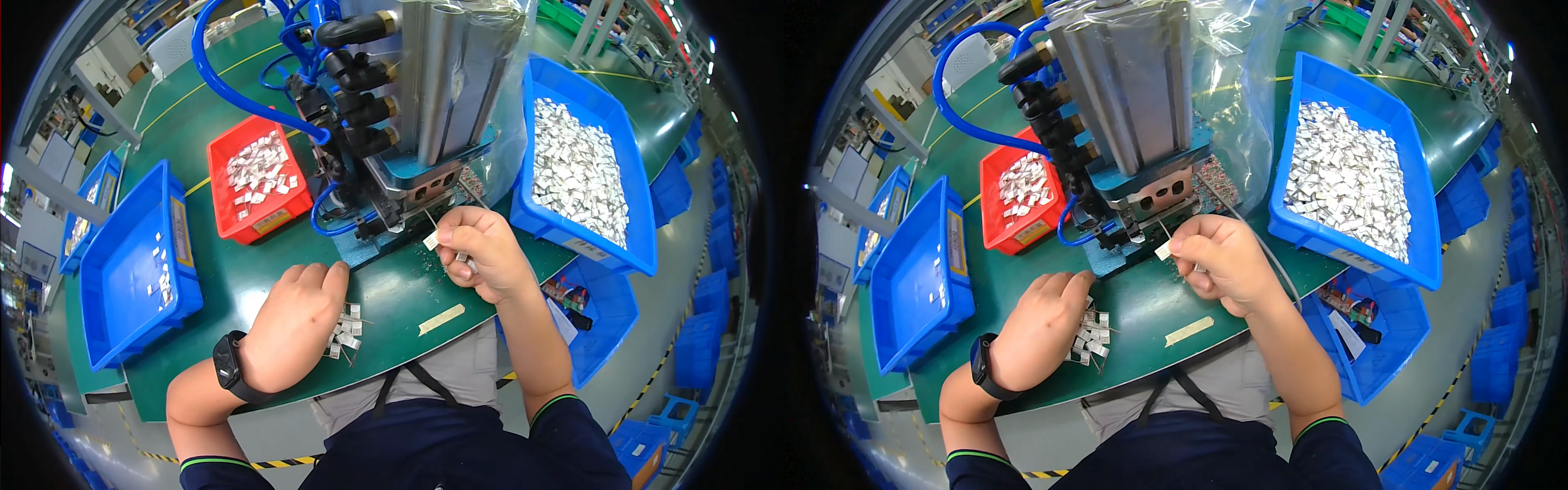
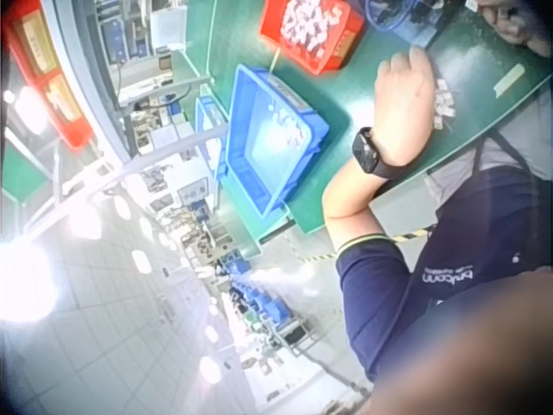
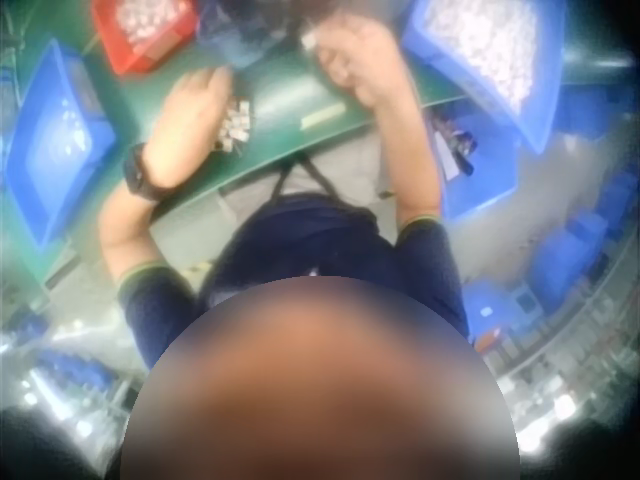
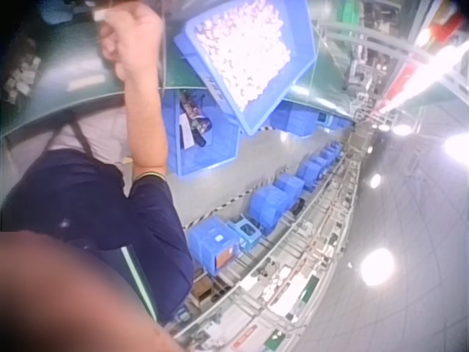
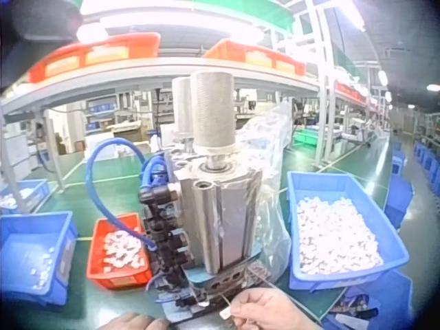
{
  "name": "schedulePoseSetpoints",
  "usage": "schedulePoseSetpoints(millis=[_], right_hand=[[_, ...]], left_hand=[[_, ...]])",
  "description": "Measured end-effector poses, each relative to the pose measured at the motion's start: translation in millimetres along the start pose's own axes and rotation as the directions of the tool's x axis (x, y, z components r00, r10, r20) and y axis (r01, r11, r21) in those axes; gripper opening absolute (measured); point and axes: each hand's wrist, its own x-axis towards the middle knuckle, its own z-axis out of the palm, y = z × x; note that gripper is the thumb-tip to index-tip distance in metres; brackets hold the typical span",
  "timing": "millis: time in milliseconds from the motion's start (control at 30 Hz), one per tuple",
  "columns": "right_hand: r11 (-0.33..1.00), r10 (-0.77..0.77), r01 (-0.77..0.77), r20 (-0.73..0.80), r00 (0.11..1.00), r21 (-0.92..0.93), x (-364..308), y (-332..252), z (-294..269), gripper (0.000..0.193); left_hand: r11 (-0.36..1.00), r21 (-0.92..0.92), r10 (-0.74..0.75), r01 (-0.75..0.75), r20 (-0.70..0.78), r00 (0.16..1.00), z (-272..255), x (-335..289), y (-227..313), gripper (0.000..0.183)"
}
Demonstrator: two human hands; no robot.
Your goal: The person assembles small electronic components by hand at a factory workstation. They pick up white rectangular parts and thin metal wires, insert the wires into the parts, and place the assembled units into a red bin. The person also uses a machine to process the components, repeatedly inserting and removing them from a fixture.
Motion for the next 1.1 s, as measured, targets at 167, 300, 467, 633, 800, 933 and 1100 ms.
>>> schedulePoseSetpoints(millis=[167, 300, 467, 633, 800, 933, 1100], right_hand=[[1.000, -0.001, -0.001, 0.054, 0.999, 0.024, -20, -18, -4, 0.008], [0.971, -0.130, 0.114, -0.063, 0.990, -0.212, -47, -74, -26, 0.007], [0.694, -0.389, 0.200, -0.127, 0.912, -0.691, -58, -148, -74, 0.016], [-0.316, -0.809, -0.012, 0.262, 0.526, -0.949, -55, -116, -55, 0.034], [-0.215, -0.390, 0.546, 0.584, 0.712, -0.810, -50, -14, 14, 0.027], [-0.098, -0.260, 0.645, 0.645, 0.718, -0.758, -27, 28, 42, 0.030], [-0.131, -0.234, 0.654, 0.664, 0.710, -0.745, -14, 43, 54, 0.026]], left_hand=[[1.000, 0.021, 0.006, -0.006, 0.004, 1.000, 1, 3, -7, 0.037], [1.000, -0.030, 0.009, -0.009, 0.023, 1.000, 1, -4, -18, 0.029], [0.981, -0.089, 0.177, -0.170, 0.075, 0.981, -12, -7, 3, 0.051], [0.985, 0.054, 0.169, -0.165, -0.089, 0.982, 17, -22, 15, 0.067], [0.992, 0.057, 0.123, -0.113, -0.228, 0.966, 35, -22, 4, 0.083], [0.998, -0.026, -0.070, 0.065, -0.336, 0.939, 38, -30, 6, 0.086], [0.991, -0.132, -0.068, 0.022, -0.356, 0.932, 48, -30, -1, 0.080]])
